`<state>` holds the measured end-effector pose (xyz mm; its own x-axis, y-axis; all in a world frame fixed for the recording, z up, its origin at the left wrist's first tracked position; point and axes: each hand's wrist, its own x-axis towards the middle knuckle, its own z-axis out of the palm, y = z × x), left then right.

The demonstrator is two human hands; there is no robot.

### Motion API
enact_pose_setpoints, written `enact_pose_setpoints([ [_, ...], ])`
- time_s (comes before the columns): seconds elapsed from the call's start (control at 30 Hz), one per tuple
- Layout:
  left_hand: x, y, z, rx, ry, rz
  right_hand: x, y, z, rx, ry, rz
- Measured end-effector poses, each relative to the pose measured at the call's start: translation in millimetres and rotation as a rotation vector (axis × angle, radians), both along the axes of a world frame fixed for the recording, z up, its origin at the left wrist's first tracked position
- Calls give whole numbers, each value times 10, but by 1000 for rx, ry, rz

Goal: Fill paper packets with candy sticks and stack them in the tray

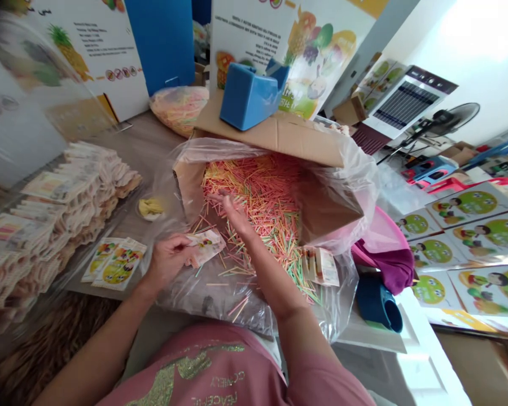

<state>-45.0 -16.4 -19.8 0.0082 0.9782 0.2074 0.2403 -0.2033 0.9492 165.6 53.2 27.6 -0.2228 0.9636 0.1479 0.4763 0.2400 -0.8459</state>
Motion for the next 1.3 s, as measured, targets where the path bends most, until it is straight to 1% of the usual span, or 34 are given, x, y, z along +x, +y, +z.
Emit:
enact_pose_setpoints([
  [0.07,12,17,11,-99,-153,19,69,0,63,25,110,-24],
  [0.1,39,30,19,-144,-204,13,102,-21,101,28,130,-34],
  [0.2,190,64,49,-235,-309,-42,172,-152,209,0,104,-37],
  [0.27,315,71,75,-228,-341,-60,189,-248,251,-8,112,8],
  [0.33,419,65,101,-184,-343,-61,194,-318,263,-4,148,76],
  [0.4,485,56,120,-163,-336,-73,204,-361,260,5,198,138],
  [0.47,514,52,123,-174,-331,-86,228,-394,259,18,225,165],
  [0.53,521,57,107,-193,-321,-93,260,-433,270,31,180,147],
  [0.6,523,68,78,-198,-307,-104,284,-483,289,60,72,110],
  [0.7,546,81,31,-149,-280,-121,278,-550,298,122,-66,99],
  [0.77,580,85,8,-97,-256,-126,250,-563,277,118,-73,132],
  [0.83,625,90,-12,-71,-247,-119,219,-544,245,57,8,179],
  [0.9,668,105,-29,-72,-263,-93,203,-502,222,-6,119,180],
  [0.97,693,132,-38,-103,-300,-58,216,-454,227,-13,182,117],
  [1.07,678,177,-35,-171,-368,-26,286,-398,290,60,229,-29],
  [1.17,632,199,-33,-159,-368,1,341,-379,370,91,327,-138],
  [1.23,607,196,-53,-128,-346,11,328,-391,399,54,405,-133],
  [1.3,574,180,-93,-84,-305,4,283,-416,392,-29,499,-68],
])
